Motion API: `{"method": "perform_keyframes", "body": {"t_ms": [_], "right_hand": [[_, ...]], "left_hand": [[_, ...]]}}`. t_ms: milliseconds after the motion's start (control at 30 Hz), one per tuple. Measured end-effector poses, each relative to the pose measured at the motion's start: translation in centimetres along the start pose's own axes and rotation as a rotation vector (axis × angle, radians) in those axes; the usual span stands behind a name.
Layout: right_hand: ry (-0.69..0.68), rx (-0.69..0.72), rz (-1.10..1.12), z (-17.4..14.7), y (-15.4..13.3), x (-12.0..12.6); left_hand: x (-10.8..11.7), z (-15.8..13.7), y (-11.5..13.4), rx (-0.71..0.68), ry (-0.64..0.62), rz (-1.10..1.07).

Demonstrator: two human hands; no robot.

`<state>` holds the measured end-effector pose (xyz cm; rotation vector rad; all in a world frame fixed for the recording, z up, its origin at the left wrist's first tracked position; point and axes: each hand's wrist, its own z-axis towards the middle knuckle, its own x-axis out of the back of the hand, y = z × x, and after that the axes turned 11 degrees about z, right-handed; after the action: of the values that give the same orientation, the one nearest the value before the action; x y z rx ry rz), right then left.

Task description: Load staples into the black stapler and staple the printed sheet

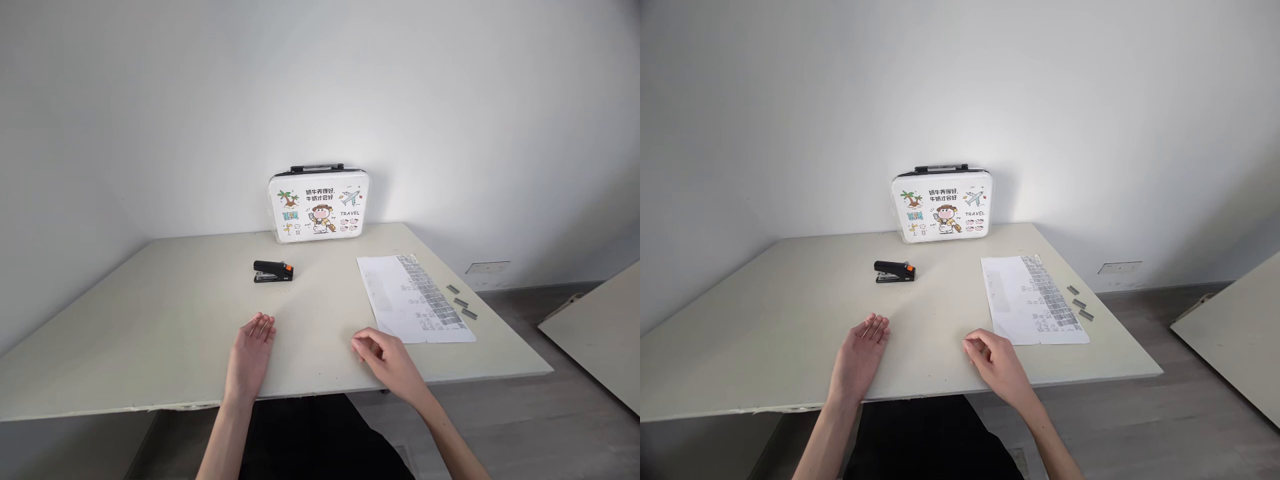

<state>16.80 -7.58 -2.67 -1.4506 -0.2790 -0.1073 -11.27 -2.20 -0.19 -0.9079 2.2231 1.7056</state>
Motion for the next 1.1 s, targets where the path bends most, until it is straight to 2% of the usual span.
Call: {"method": "perform_keyframes", "body": {"t_ms": [633, 767, 833, 967, 1033, 1100], "right_hand": [[-0.002, 0.0, -0.004, 0.0, -0.1, -0.1], [0.016, 0.003, -0.02, 0.2, -0.3, 0.9], [0.084, 0.025, -0.113, 0.4, 0.1, 2.3], [0.279, 0.101, -0.464, 0.8, 2.1, 5.9], [0.308, 0.081, -0.631, 0.8, 3.7, 7.4], [0.276, 0.026, -0.746, 0.4, 5.1, 8.2]], "left_hand": [[-0.1, -0.1, 0.1, 0.009, 0.012, -0.012], [-0.1, -0.2, 0.1, 0.012, 0.017, -0.007], [-0.1, -0.2, 0.1, 0.01, 0.006, -0.005], [-0.2, -0.2, 0.2, 0.011, 0.0, -0.012], [-0.2, -0.2, 0.2, 0.011, 0.002, -0.014], [-0.1, -0.1, 0.2, 0.007, -0.003, -0.01]]}}
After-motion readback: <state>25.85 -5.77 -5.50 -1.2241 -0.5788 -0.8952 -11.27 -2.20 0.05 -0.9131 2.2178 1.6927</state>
